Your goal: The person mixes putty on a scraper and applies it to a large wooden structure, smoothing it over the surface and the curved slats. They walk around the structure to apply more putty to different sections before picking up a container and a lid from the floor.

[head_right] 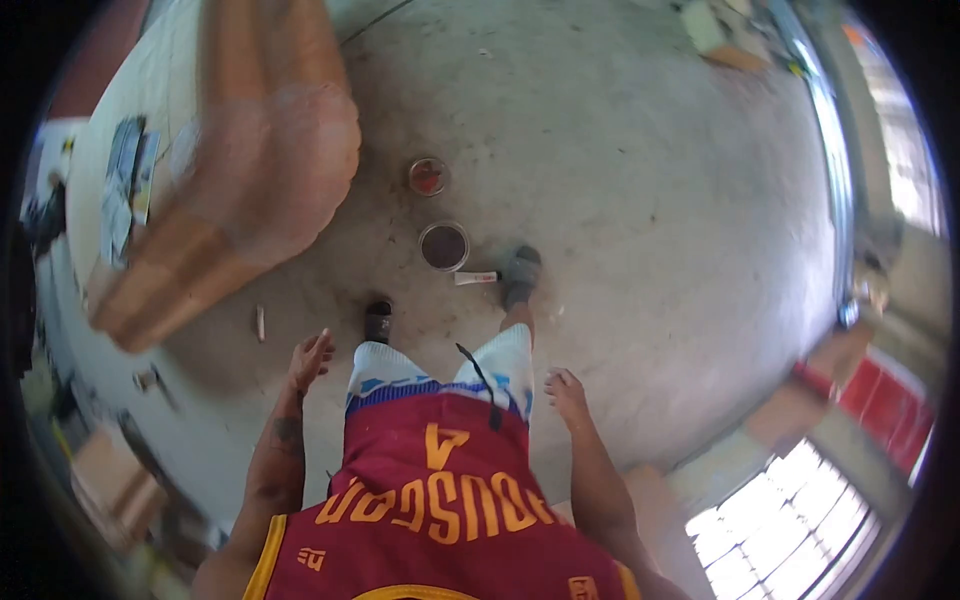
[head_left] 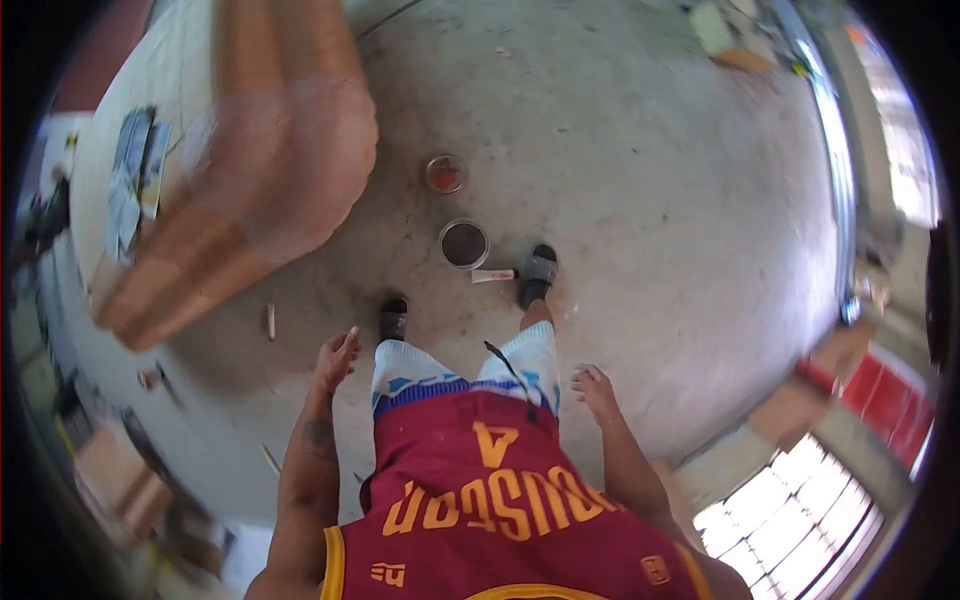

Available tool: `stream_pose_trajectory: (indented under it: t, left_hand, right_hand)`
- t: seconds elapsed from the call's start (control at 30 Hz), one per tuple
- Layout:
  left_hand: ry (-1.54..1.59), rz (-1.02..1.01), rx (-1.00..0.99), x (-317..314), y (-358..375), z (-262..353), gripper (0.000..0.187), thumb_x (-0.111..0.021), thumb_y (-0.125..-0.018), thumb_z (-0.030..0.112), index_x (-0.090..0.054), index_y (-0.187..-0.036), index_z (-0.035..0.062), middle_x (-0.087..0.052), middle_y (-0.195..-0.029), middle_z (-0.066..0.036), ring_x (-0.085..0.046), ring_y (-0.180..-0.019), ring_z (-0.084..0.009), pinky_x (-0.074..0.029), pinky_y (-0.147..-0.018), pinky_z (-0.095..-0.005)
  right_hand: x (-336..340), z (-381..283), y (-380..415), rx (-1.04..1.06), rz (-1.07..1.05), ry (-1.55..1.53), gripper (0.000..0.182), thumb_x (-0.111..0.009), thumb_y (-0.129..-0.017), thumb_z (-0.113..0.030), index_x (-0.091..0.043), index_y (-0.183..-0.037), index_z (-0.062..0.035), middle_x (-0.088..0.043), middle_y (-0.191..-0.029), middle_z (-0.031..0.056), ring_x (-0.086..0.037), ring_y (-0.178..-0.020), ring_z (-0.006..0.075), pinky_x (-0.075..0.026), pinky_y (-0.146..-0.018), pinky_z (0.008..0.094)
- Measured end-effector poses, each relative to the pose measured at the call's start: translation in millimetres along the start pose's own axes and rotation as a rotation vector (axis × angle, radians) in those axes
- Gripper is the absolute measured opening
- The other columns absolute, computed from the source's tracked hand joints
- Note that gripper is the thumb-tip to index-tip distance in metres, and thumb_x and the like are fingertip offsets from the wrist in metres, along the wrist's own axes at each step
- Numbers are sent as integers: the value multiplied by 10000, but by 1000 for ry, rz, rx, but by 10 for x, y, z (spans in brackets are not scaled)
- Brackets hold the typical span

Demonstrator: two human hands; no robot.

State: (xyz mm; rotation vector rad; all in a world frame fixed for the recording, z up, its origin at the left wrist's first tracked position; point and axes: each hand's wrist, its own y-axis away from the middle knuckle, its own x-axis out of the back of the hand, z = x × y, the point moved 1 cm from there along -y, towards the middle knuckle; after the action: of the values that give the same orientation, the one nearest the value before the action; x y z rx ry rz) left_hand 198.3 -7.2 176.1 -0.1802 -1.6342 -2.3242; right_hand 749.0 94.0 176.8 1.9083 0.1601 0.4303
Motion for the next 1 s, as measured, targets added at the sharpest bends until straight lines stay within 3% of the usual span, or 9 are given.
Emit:
stream_pose_trajectory:
  t: [0.1,0.17,0.23,0.47,0.57,0.67,0.87,0.97,1.0]
  left_hand:
    - [-37,-5,168,-404,-132,-69,723,-601,-901,646,-627,-1232,4,-682,-1042,-106,-644,-912,-193,-540,-675,-330]
    - [-76,-30,217,-972,39,210,797,-610,-892,656,-561,-1332,-6,-679,-1081,-127,-642,-939,-208,-547,-696,-334]
    - [-101,-94,217,-1335,-376,260,862,-618,-887,658,-487,-1416,-10,-674,-1112,-141,-640,-962,-214,-550,-714,-339]
    - [-58,-186,313,-2436,-2574,108,927,-588,-911,656,-324,-1519,8,-658,-1203,-182,-635,-1081,-251,-541,-824,-378]
    - [42,-142,303,-2672,-3291,7,943,-593,-888,691,-372,-1486,-3,-652,-1221,-182,-634,-1093,-252,-536,-842,-378]
    - [79,-171,217,-2780,-3822,-51,901,-637,-842,710,-520,-1340,-32,-665,-1071,-139,-651,-965,-218,-545,-728,-366]
    - [-296,-139,212,-2543,-4627,-157,770,-584,-851,728,-721,-965,-21,-703,-804,-149,-700,-768,-225,-545,-642,-381]
    - [-372,-246,118,-2443,-4705,-151,767,-583,-854,706,-731,-932,-43,-714,-841,-226,-731,-817,-280,-555,-687,-408]
    - [-414,-239,86,-2422,-4682,-80,741,-582,-876,658,-700,-1032,-57,-715,-882,-244,-734,-804,-311,-559,-694,-422]
  right_hand:
    - [434,-419,-1395,353,-78,557,293,-544,-984,-231,-635,-1177,-31,-661,-923,48,-631,-838,166,-505,-737,312]
    - [420,-1390,-1478,382,-80,446,301,-574,-980,-249,-642,-1171,-27,-698,-958,156,-666,-862,238,-515,-791,351]
    - [346,-1578,-2018,396,-31,418,282,-579,-976,-241,-660,-1164,-46,-709,-1021,153,-679,-898,273,-521,-803,348]
    - [-447,-936,-3724,333,-320,860,300,-570,-936,-261,-636,-1162,-76,-654,-1131,140,-638,-1074,332,-505,-921,444]
    - [-944,-566,-4295,298,-472,1093,352,-575,-905,-258,-586,-1213,-88,-581,-1206,152,-571,-1176,340,-462,-965,477]
    - [-1458,-328,-4769,483,-397,1336,363,-593,-885,-236,-586,-1228,-116,-566,-1229,141,-565,-1154,304,-433,-943,475]
    - [-2155,220,-5578,781,-248,1676,329,-548,-913,-204,-605,-1234,-163,-574,-1230,86,-560,-1101,241,-376,-941,438]
    - [-2262,511,-5788,975,-166,1724,313,-518,-926,-205,-619,-1221,-172,-593,-1201,73,-561,-1102,249,-390,-927,445]
    - [-2305,482,-5829,943,-171,1770,298,-514,-928,-209,-625,-1203,-177,-601,-1178,68,-567,-1096,247,-399,-919,442]
